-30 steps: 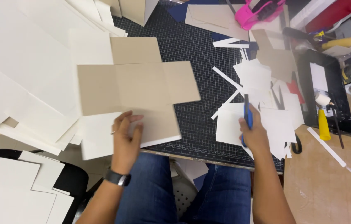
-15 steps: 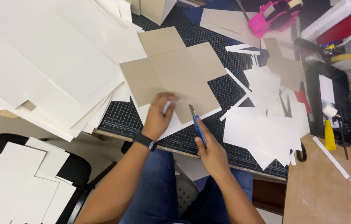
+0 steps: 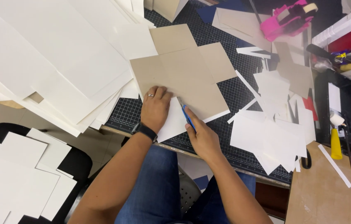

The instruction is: Cutting out cross-shaped templates from cardboard sheets using a utility knife and scissors

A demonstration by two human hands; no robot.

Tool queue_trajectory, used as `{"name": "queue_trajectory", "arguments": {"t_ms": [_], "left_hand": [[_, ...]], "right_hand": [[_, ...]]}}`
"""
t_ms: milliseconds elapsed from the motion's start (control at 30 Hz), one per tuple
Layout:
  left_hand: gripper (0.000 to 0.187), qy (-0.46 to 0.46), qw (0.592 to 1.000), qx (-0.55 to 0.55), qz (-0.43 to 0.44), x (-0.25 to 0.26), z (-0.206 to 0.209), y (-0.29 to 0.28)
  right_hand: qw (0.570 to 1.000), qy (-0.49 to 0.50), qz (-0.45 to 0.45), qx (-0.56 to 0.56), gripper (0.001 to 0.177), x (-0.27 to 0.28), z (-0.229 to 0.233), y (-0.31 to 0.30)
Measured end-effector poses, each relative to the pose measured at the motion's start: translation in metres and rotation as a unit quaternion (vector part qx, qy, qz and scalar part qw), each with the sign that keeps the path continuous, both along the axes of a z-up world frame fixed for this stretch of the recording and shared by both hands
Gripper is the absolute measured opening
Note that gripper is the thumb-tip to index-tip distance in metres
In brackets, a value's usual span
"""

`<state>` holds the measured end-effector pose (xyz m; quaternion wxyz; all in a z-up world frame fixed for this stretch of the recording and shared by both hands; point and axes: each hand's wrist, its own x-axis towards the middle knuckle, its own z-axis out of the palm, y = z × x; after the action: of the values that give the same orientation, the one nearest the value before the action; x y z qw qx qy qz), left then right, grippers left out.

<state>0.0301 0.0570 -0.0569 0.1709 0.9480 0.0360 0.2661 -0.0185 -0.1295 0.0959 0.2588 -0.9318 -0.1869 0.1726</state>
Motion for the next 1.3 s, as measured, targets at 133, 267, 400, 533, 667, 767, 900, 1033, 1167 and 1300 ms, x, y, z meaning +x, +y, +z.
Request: {"name": "queue_trajectory", "arguments": {"t_ms": [133, 267, 400, 533, 667, 767, 900, 1033, 1167, 1300], "left_hand": [[0.014, -0.002, 1.000, 0.013, 0.001, -0.001, 0.005, -0.002], [0.015, 0.025, 1.000, 0.013, -0.004, -0.003, 0.007, -0.002], [0.016, 0.029, 0.999, 0.018, -0.005, -0.003, 0.006, -0.002], [0.016, 0.036, 0.999, 0.017, -0.001, -0.004, 0.008, -0.003], [0.015, 0.020, 0.999, 0.028, 0.007, -0.008, 0.010, -0.005], [0.015, 0.024, 0.999, 0.028, 0.010, -0.007, 0.011, -0.005], [0.016, 0.029, 0.999, 0.025, 0.011, -0.008, 0.006, -0.005], [0.015, 0.026, 0.999, 0.024, 0.007, -0.005, 0.010, -0.004], [0.014, 0.030, 0.999, 0.031, 0.010, -0.005, 0.006, -0.004], [0.015, 0.039, 0.999, 0.026, 0.006, -0.005, 0.006, -0.003]], "right_hand": [[1.000, -0.001, 0.004, -0.026, 0.056, 0.005, 0.001, 0.003], [0.999, -0.015, 0.005, -0.051, 0.056, 0.005, -0.006, 0.005], [0.995, -0.035, 0.011, -0.095, 0.055, 0.000, -0.007, 0.014], [0.987, -0.014, 0.030, -0.156, 0.057, 0.005, -0.003, 0.020], [0.981, -0.011, 0.057, -0.182, 0.057, 0.010, -0.005, 0.015], [0.983, -0.014, 0.062, -0.173, 0.056, 0.012, -0.005, 0.013], [0.985, -0.007, 0.064, -0.161, 0.056, 0.006, -0.006, 0.006], [0.986, -0.011, 0.065, -0.155, 0.056, 0.003, -0.007, -0.001], [0.983, 0.002, 0.063, -0.173, 0.057, -0.006, -0.003, -0.008], [0.984, 0.005, 0.062, -0.167, 0.057, -0.012, -0.003, -0.015]]}}
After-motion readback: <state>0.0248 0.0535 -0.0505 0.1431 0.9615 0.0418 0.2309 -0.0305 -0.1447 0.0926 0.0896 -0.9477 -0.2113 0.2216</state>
